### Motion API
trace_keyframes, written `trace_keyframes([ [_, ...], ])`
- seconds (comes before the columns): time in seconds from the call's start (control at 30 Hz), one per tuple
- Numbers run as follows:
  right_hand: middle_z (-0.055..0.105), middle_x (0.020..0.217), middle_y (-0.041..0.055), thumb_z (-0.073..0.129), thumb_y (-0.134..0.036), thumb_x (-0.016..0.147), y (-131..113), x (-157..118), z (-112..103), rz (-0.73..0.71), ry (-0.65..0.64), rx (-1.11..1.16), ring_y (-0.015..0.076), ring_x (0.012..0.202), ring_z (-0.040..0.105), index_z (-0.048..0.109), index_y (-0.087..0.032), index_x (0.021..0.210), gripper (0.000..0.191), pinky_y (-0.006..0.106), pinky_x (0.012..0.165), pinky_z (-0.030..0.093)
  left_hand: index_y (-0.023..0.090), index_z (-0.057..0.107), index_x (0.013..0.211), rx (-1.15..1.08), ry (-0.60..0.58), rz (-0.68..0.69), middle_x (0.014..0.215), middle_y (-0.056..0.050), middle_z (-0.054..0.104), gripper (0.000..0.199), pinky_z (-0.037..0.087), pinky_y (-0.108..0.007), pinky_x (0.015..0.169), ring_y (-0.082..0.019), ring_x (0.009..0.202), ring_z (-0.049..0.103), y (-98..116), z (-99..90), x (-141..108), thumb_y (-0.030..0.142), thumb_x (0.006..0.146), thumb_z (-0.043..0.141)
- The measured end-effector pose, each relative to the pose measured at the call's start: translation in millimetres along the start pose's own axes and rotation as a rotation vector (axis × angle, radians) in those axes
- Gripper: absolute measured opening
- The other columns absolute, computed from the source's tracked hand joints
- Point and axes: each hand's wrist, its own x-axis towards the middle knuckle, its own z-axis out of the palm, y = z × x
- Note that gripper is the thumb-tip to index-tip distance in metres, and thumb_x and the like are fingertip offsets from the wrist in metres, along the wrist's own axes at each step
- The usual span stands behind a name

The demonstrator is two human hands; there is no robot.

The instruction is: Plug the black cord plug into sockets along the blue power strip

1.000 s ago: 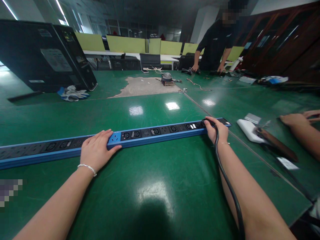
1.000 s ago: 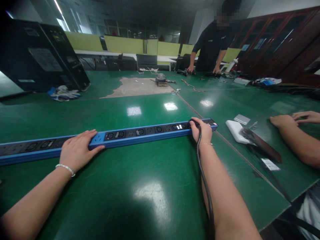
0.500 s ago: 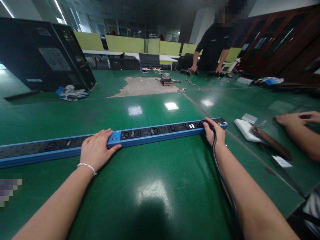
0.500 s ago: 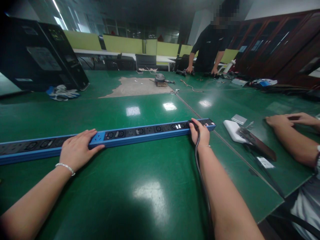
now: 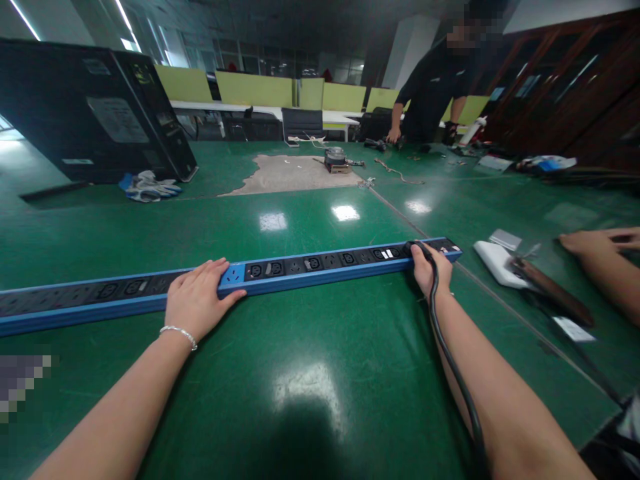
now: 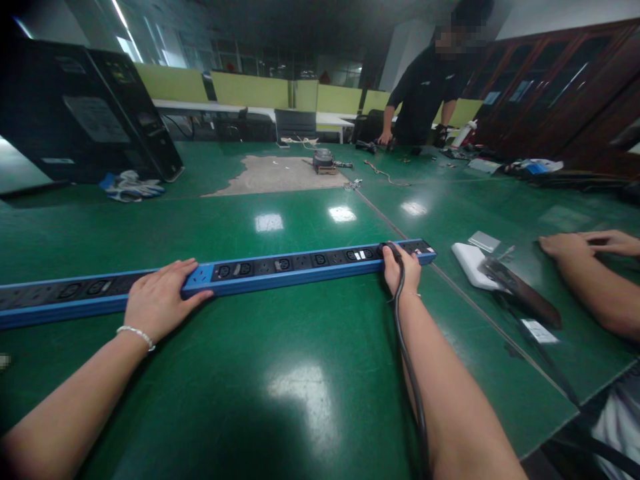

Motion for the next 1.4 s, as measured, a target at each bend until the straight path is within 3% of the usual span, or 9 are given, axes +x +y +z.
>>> trace_keyframes([
  [0.13,0.07,0.091,0.0109,0.04,-0.052,0.085,-15.1,1.3,-2.4,0.103,0.244,0.162,0.0253,0.091,0.063,0.069,-0.013,0.092,0.049,0.042,0.088,0.046,0.019,0.045,0.13,-0.004,0.002,-0.002,0.136,-0.011,0.05,0.062,0.029,-0.044,0.103,-0.028,0.128,0.04,-0.5,0.9,-0.6,0.057,0.081,0.045],
  [0.3,0.066,0.111,0.0082,0.052,-0.045,0.08,-59.6,-18.4,1.7,-0.066,-0.133,0.267,0.0233,0.104,0.059,0.065,-0.018,0.109,0.042,0.039,0.094,0.043,0.018,0.046,0.13,0.002,0.007,0.006,0.136,-0.012,0.05,0.061,0.029,-0.044,0.103,-0.028,0.128,0.041,-0.4,1.1,-0.9,0.057,0.082,0.045],
  [0.43,0.07,0.098,0.0044,0.049,-0.044,0.082,-83.8,-34.2,11.6,-0.072,-0.277,0.23,0.0216,0.093,0.063,0.069,-0.021,0.098,0.035,0.035,0.088,0.047,0.018,0.045,0.13,0.005,0.01,0.009,0.136,-0.012,0.05,0.062,0.029,-0.043,0.103,-0.027,0.128,0.041,-0.5,0.8,-0.8,0.056,0.082,0.045],
  [0.7,0.07,0.105,0.0025,0.047,-0.044,0.084,-85.3,-38.7,17.2,-0.144,-0.312,0.136,0.0206,0.095,0.064,0.067,-0.025,0.108,0.036,0.032,0.088,0.047,0.017,0.046,0.129,-0.026,0.021,0.02,0.136,-0.012,0.051,0.061,0.029,-0.043,0.102,-0.028,0.127,0.041,-1.0,1.1,-0.8,0.056,0.081,0.048],
  [1.0,0.073,0.087,0.006,0.046,-0.039,0.086,-98.4,-39.1,13.2,-0.202,-0.355,-0.156,0.0219,0.08,0.066,0.069,-0.024,0.107,0.035,0.031,0.073,0.049,0.018,0.046,0.128,-0.01,0.045,0.034,0.135,-0.011,0.052,0.059,0.03,-0.043,0.101,-0.027,0.126,0.043,-2.7,3.8,-0.8,0.055,0.081,0.05],
  [1.27,0.071,0.1,0.0076,0.042,-0.032,0.09,-90.9,-48.8,15.7,-0.5,-0.305,-0.231,0.0185,0.088,0.066,0.065,-0.019,0.111,0.035,0.033,0.095,0.041,0.017,0.047,0.127,-0.011,0.041,0.036,0.134,-0.012,0.052,0.059,0.031,-0.043,0.101,-0.027,0.126,0.044,-2.0,3.1,-1.0,0.054,0.081,0.052],
  [1.4,0.07,0.104,0.0073,0.041,-0.034,0.091,-89.2,-54.5,17.6,-0.476,-0.282,-0.24,0.0186,0.093,0.065,0.063,-0.019,0.114,0.035,0.035,0.097,0.04,0.018,0.047,0.127,-0.02,0.048,0.034,0.134,-0.012,0.052,0.059,0.03,-0.044,0.102,-0.028,0.126,0.044,-2.1,3.3,-1.1,0.054,0.081,0.051],
])
